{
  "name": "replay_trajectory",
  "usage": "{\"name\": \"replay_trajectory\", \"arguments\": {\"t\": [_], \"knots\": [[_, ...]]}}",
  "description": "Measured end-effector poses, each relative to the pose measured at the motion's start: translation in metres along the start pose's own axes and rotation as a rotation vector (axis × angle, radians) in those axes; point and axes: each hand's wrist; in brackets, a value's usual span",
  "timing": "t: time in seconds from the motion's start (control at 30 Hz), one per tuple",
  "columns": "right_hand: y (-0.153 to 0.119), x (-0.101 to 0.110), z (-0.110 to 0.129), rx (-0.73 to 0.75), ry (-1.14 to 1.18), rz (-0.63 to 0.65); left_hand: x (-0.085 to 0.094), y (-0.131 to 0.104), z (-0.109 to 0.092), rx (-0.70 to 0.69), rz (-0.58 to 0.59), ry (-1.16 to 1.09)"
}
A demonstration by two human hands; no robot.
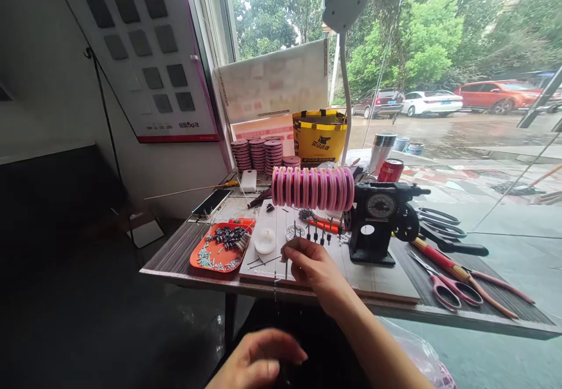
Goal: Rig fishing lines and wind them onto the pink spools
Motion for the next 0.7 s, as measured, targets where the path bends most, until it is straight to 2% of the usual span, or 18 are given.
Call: {"name": "replay_trajectory", "arguments": {"t": [0.07,0.13,0.27,0.37,0.5,0.63,0.7], "knots": [[0.000,0.000,0.001,0.001,-0.018,-0.030,-0.009,0.014,-0.027,-0.103,-0.028,-0.202],[0.000,0.001,0.002,-0.003,-0.018,-0.039,-0.018,0.029,-0.048,-0.099,-0.106,-0.321],[0.000,0.001,0.000,-0.051,0.061,-0.029,-0.029,0.050,-0.066,-0.126,-0.236,-0.379],[0.000,-0.001,-0.003,-0.054,0.128,-0.014,-0.030,0.053,-0.068,-0.191,-0.291,-0.341],[-0.003,-0.007,-0.005,-0.034,0.107,0.046,-0.029,0.047,-0.062,-0.263,-0.360,-0.247],[-0.005,-0.015,-0.002,-0.059,0.150,0.064,-0.023,0.033,-0.045,-0.245,-0.367,-0.216],[-0.005,-0.016,0.000,-0.054,0.183,0.080,-0.019,0.028,-0.032,-0.184,-0.319,-0.213]]}}
Point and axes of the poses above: each hand's wrist, its own y-axis towards the middle knuckle, its own x-axis out of the back of the hand, z = x × y, and after that the axes turned 14 degrees about x, right-handed
